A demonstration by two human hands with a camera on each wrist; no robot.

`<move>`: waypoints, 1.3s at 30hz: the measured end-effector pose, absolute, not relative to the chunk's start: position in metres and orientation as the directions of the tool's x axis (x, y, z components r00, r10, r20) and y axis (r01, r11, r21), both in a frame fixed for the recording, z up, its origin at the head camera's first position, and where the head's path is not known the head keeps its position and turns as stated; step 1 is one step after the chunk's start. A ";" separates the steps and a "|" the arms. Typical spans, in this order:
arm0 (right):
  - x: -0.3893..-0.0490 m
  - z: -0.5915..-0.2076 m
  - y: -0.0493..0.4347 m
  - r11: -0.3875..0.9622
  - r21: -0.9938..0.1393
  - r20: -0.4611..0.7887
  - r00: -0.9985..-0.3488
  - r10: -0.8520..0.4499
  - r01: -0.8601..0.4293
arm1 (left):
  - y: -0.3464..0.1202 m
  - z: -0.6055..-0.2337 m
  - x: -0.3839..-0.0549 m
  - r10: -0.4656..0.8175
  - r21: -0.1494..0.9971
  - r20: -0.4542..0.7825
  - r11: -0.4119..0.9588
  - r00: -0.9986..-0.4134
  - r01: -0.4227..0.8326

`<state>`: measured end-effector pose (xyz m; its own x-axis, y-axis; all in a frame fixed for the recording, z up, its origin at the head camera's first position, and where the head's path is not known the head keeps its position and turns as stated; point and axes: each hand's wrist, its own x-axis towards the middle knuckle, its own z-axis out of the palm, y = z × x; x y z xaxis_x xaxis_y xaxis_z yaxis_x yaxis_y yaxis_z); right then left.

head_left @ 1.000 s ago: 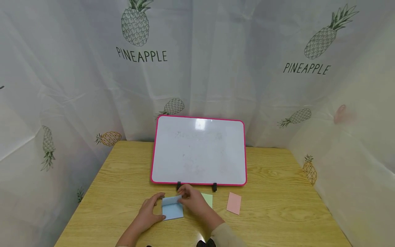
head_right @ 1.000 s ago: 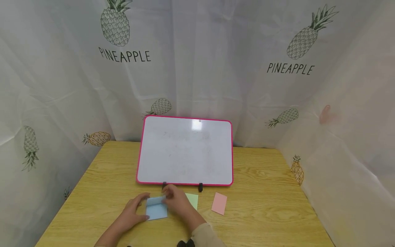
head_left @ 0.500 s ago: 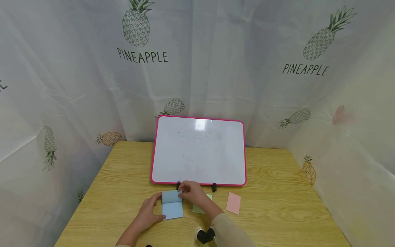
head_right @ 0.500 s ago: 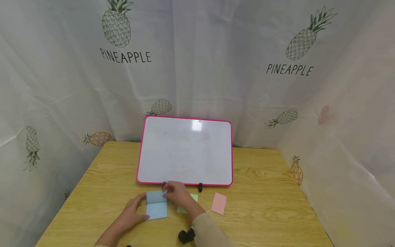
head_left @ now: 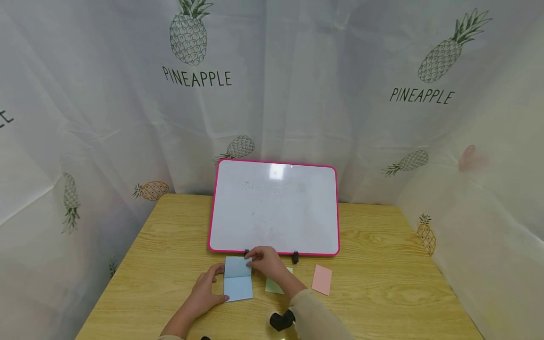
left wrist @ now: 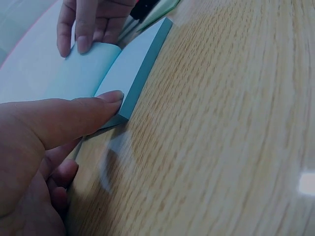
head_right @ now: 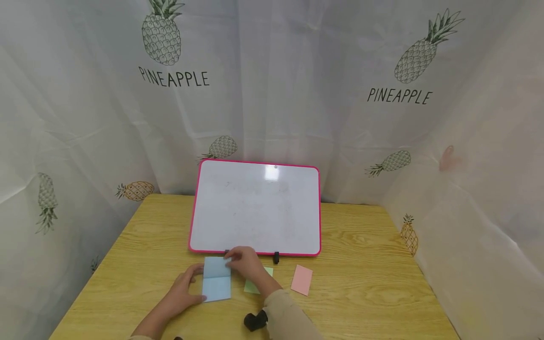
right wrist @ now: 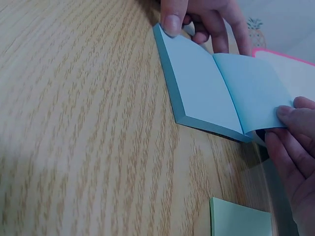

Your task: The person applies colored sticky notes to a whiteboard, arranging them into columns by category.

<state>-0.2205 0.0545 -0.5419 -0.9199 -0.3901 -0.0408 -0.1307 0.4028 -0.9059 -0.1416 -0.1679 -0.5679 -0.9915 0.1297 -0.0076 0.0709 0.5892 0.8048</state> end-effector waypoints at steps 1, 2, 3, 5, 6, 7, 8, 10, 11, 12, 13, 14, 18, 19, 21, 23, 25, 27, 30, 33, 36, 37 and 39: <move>-0.221 -0.542 0.054 0.403 -0.906 -0.040 -0.922 -0.384 -0.128 | -0.168 -0.568 -0.142 0.128 0.804 -0.014 0.591 -0.992 0.065; -0.221 -0.542 0.054 0.401 -0.907 -0.039 -0.925 -0.379 -0.126 | -0.167 -0.567 -0.142 0.126 0.805 -0.025 0.591 -0.992 0.055; -0.221 -0.542 0.054 0.402 -0.907 -0.038 -0.927 -0.374 -0.125 | -0.167 -0.567 -0.142 0.126 0.805 -0.030 0.591 -0.992 0.051; -0.221 -0.541 0.054 0.397 -0.910 -0.035 -0.930 -0.366 -0.122 | -0.167 -0.567 -0.142 0.127 0.802 -0.034 0.596 -0.991 0.049; -0.221 -0.541 0.054 0.394 -0.911 -0.035 -0.931 -0.364 -0.120 | -0.167 -0.566 -0.141 0.128 0.801 -0.035 0.597 -0.991 0.049; -0.221 -0.540 0.054 0.389 -0.913 -0.033 -0.932 -0.361 -0.118 | -0.166 -0.566 -0.141 0.126 0.800 -0.035 0.598 -0.991 0.048; -0.220 -0.540 0.054 0.386 -0.915 -0.033 -0.933 -0.360 -0.117 | -0.166 -0.566 -0.141 0.126 0.800 -0.032 0.598 -0.991 0.051; -0.220 -0.539 0.054 0.377 -0.918 -0.025 -0.933 -0.359 -0.121 | -0.166 -0.566 -0.140 0.122 0.799 -0.023 0.599 -0.992 0.056; -0.220 -0.538 0.053 0.372 -0.921 -0.023 -0.934 -0.357 -0.120 | -0.166 -0.566 -0.140 0.119 0.798 -0.021 0.600 -0.993 0.056; -0.220 -0.538 0.053 0.367 -0.922 -0.016 -0.934 -0.356 -0.123 | -0.166 -0.567 -0.140 0.117 0.798 -0.018 0.601 -0.993 0.056; -0.220 -0.537 0.053 0.360 -0.924 -0.010 -0.935 -0.354 -0.127 | -0.166 -0.567 -0.140 0.117 0.797 -0.012 0.601 -0.993 0.061; -0.219 -0.537 0.053 0.355 -0.926 -0.006 -0.936 -0.352 -0.127 | -0.166 -0.567 -0.139 0.118 0.798 -0.008 0.599 -0.993 0.065; -0.219 -0.536 0.053 0.344 -0.931 -0.002 -0.942 -0.337 -0.122 | -0.166 -0.568 -0.139 0.120 0.803 -0.003 0.591 -0.993 0.069; -0.219 -0.536 0.053 0.341 -0.932 0.001 -0.943 -0.333 -0.122 | -0.166 -0.567 -0.139 0.120 0.804 -0.002 0.590 -0.993 0.070; -0.219 -0.537 0.053 0.339 -0.934 -0.004 -0.947 -0.321 -0.111 | -0.166 -0.567 -0.138 0.117 0.803 -0.006 0.592 -0.993 0.065; -0.219 -0.536 0.053 0.329 -0.939 -0.007 -0.951 -0.310 -0.101 | -0.166 -0.567 -0.138 0.115 0.802 -0.010 0.594 -0.993 0.061; -0.218 -0.536 0.054 0.314 -0.945 -0.008 -0.954 -0.301 -0.091 | -0.165 -0.566 -0.138 0.112 0.799 -0.010 0.598 -0.994 0.060; -0.219 -0.536 0.053 0.300 -0.951 -0.014 -0.956 -0.294 -0.079 | -0.164 -0.566 -0.138 0.110 0.800 -0.008 0.597 -0.994 0.060; -0.220 -0.537 0.054 0.280 -0.957 -0.012 -0.957 -0.289 -0.072 | -0.164 -0.565 -0.138 0.109 0.797 -0.001 0.600 -0.994 0.065; -0.222 -0.538 0.054 0.270 -0.960 -0.009 -0.958 -0.286 -0.071 | -0.163 -0.565 -0.138 0.106 0.798 0.005 0.599 -0.994 0.067; -0.222 -0.538 0.055 0.271 -0.960 -0.001 -0.961 -0.278 -0.077 | -0.163 -0.565 -0.138 0.107 0.799 0.009 0.598 -0.994 0.071; -0.223 -0.538 0.055 0.273 -0.959 0.002 -0.961 -0.275 -0.080 | -0.163 -0.565 -0.138 0.107 0.801 0.009 0.595 -0.994 0.072; -0.223 -0.538 0.055 0.275 -0.958 0.006 -0.964 -0.267 -0.082 | -0.163 -0.565 -0.138 0.111 0.801 0.008 0.594 -0.994 0.073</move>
